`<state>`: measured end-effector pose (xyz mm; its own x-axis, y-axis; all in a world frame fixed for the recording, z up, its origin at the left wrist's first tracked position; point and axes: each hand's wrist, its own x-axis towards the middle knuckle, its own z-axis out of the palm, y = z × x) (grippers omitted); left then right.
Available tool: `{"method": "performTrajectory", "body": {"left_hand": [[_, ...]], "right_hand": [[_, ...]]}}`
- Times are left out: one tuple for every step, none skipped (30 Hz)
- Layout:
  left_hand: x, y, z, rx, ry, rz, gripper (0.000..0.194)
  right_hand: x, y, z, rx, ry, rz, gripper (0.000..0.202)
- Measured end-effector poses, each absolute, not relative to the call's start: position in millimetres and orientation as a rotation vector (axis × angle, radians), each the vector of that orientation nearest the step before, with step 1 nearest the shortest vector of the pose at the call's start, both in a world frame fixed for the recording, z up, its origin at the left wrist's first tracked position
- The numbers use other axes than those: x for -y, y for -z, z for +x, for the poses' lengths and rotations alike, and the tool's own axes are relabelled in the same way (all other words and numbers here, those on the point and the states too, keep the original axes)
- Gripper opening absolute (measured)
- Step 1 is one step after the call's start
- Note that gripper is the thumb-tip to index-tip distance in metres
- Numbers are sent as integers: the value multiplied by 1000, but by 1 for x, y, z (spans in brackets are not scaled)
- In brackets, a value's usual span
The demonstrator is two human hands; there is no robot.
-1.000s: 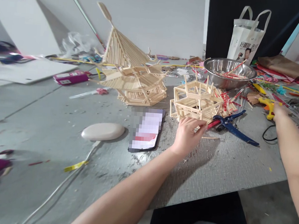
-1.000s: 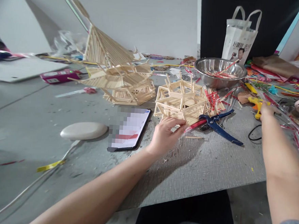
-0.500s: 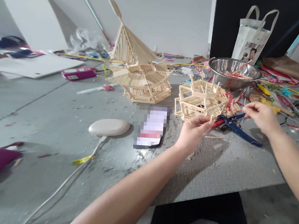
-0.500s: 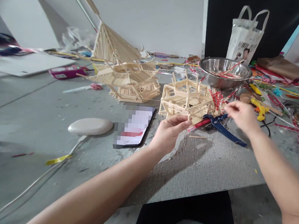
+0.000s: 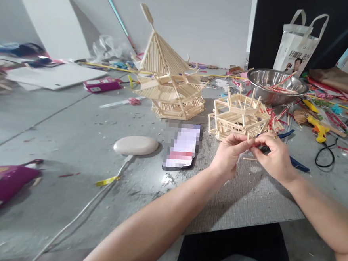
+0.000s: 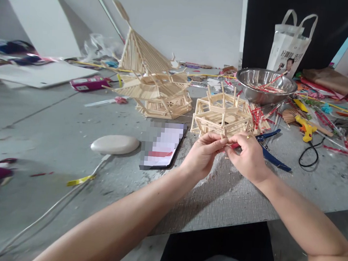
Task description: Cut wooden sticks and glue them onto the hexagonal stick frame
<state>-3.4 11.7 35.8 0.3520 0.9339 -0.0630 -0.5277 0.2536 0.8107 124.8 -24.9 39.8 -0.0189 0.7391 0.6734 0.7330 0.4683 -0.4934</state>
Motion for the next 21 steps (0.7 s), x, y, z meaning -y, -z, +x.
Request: {"method": "performTrajectory", "body": {"left_hand": [[-11,-35,-3,-620,-1084,788,23],[-10,-35,-3,-617,-1087,786,22],[-10,-35,-3,-611,-1091,783,22],[-9,-35,-2,-604,-1096,778,22],[-8,-35,-2,-597,-1099,773,22],[-6,-36,-2,-590,-1099,768,22],[-6,-36,-1,-585,-1098,761,21],[-5,-37,-1,-580,-1095,752,21],[-4,-37,0,-575,-1093,742,21],[-4,-37,0,-567,-1092,734,22],[-3,-36,0,-555,-1092,727,22],[-3,-36,1,-543,-1092,724,22],[-3,-35,1,-532,-1092,723,22],[-3,-35,1,-523,-1091,724,22],[-2,-34,1,-518,-1091,724,22],[-2,-34,1,-516,-1088,725,22],[-2,-34,1,-517,-1084,726,22],[-1,-34,1,-519,-1080,727,23],[-1,-34,2,-520,-1078,728,23],[0,-35,2,-522,-1077,729,23],[0,-35,2,-524,-1077,729,23]], "right_hand": [[25,-39,124,1743,5,-1263,5],[25,-38,123,1740,13,-1262,6],[25,-37,122,1737,21,-1261,6],[26,-36,121,1734,27,-1259,6],[26,-36,120,1729,34,-1255,6],[26,-36,119,1721,40,-1252,6],[27,-35,118,1711,44,-1250,7],[27,-35,118,1701,44,-1249,7],[27,-34,117,1692,41,-1249,7],[28,-34,117,1685,36,-1248,7],[28,-33,116,1678,30,-1249,6],[28,-32,116,1673,25,-1249,6],[28,-32,116,1669,22,-1248,6],[28,-31,116,1666,22,-1248,6],[28,-31,115,1663,22,-1247,6],[28,-30,115,1661,23,-1244,5],[28,-30,115,1660,25,-1238,5],[28,-30,115,1661,29,-1231,5],[27,-30,116,1663,39,-1224,5],[27,-30,116,1666,55,-1217,5],[27,-30,116,1672,76,-1209,4]]}}
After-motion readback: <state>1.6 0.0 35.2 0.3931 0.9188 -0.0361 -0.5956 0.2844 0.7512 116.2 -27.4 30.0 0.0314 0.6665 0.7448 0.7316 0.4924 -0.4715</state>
